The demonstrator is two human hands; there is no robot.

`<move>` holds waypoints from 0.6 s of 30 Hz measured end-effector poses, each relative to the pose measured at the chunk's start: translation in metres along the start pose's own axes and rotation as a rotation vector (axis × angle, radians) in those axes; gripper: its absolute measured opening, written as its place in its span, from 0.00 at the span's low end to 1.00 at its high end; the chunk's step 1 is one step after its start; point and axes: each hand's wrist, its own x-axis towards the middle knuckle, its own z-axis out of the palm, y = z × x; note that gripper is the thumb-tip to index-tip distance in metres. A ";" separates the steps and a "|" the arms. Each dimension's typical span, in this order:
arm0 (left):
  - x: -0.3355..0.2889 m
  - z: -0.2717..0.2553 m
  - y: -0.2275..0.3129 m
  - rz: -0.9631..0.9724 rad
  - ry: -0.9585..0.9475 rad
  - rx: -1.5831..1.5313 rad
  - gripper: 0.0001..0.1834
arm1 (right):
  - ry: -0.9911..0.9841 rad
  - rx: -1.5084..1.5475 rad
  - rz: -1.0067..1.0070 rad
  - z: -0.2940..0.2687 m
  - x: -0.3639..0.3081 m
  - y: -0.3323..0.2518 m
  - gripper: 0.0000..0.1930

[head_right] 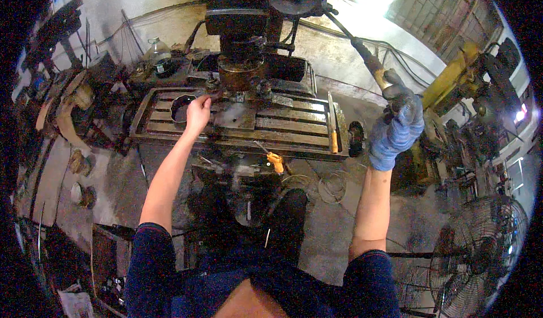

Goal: The person picks up metal parts from a bin and cleans them using an air nozzle and a cloth on a machine table.

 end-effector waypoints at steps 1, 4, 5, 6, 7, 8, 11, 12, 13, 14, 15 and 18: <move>0.002 0.006 0.005 0.006 -0.010 0.041 0.12 | 0.010 0.034 0.025 0.000 -0.001 0.002 0.21; 0.005 0.031 -0.004 0.007 0.068 -0.021 0.11 | -0.008 0.137 -0.008 0.009 -0.005 -0.002 0.16; 0.004 0.035 -0.001 0.005 0.070 -0.038 0.11 | -0.027 0.185 -0.036 0.008 -0.006 0.000 0.15; 0.003 0.036 0.003 0.000 0.020 0.022 0.12 | 0.001 0.118 0.014 0.005 -0.009 0.002 0.18; 0.004 0.038 0.002 0.003 0.005 0.023 0.12 | 0.002 0.095 0.012 0.005 -0.009 0.002 0.18; 0.006 0.038 0.000 0.005 -0.007 0.026 0.12 | 0.002 0.076 0.010 0.005 -0.010 0.000 0.18; 0.005 0.034 -0.002 -0.004 -0.024 -0.001 0.12 | -0.010 0.054 0.000 0.003 -0.013 0.003 0.21; 0.003 0.032 0.001 -0.036 -0.031 -0.013 0.12 | -0.015 0.052 -0.006 0.002 -0.015 0.006 0.23; 0.001 0.030 0.005 -0.068 -0.038 -0.026 0.12 | -0.016 0.050 0.003 0.001 -0.017 0.007 0.23; 0.001 0.026 0.008 -0.070 -0.055 -0.024 0.12 | -0.019 0.048 0.011 0.000 -0.018 0.008 0.23; 0.000 0.023 0.011 -0.071 -0.073 -0.023 0.12 | -0.021 0.047 0.018 0.000 -0.020 0.008 0.24; -0.004 0.018 0.009 -0.065 -0.097 -0.041 0.12 | -0.019 0.040 -0.003 0.002 -0.023 0.009 0.24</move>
